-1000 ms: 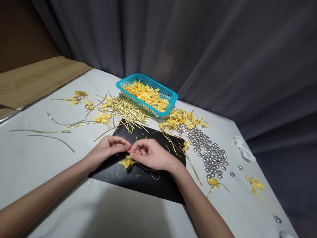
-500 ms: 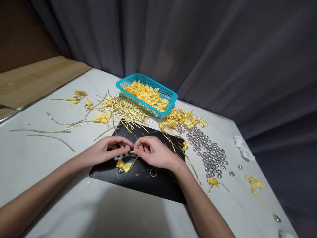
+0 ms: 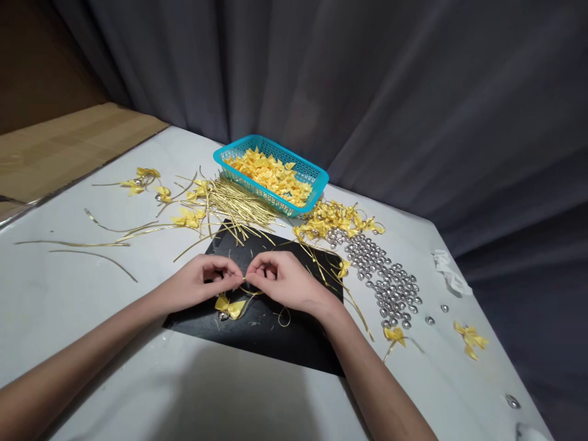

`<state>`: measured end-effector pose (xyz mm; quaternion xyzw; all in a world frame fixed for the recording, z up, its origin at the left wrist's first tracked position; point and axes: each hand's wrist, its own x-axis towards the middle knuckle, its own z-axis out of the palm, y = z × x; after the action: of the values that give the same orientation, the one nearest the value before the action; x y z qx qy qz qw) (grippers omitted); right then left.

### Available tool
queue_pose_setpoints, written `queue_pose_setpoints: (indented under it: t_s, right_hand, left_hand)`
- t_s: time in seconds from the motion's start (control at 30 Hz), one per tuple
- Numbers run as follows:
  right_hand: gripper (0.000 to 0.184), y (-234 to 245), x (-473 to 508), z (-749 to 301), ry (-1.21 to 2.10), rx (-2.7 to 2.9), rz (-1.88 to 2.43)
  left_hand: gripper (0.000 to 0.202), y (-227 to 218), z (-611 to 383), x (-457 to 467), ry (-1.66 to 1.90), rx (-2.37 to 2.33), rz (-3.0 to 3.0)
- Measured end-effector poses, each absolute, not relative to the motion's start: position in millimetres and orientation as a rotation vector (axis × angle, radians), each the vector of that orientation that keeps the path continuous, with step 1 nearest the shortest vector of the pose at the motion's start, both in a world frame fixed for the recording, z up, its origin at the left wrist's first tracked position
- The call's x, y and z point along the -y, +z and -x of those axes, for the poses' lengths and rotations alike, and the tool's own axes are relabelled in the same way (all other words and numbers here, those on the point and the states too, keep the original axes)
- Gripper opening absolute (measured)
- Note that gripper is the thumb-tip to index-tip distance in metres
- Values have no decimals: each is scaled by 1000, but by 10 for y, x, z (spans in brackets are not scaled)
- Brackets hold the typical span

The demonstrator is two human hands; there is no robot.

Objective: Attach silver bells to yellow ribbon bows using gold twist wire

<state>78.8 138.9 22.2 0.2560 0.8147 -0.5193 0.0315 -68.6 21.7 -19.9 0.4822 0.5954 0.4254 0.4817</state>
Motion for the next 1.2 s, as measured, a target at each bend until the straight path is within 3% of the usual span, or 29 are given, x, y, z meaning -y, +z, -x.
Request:
queue_pose_setpoints:
  t_s: [0.4,0.63,1.2]
  right_hand:
    - [19,196,-1413,-816,-1441,-2700,-631]
    - [25,311,-1588,-934,-1517,-2733,-801]
    - [30,651,-1909,-1241,-1496,-2853,-1271]
  left_hand:
    - [20,-158,703,-210,979,-1504,-1310]
    - [16,-140,843,-184,591,-1623,-1792]
    - [19,-8,836,-128,437,-1537,-1824]
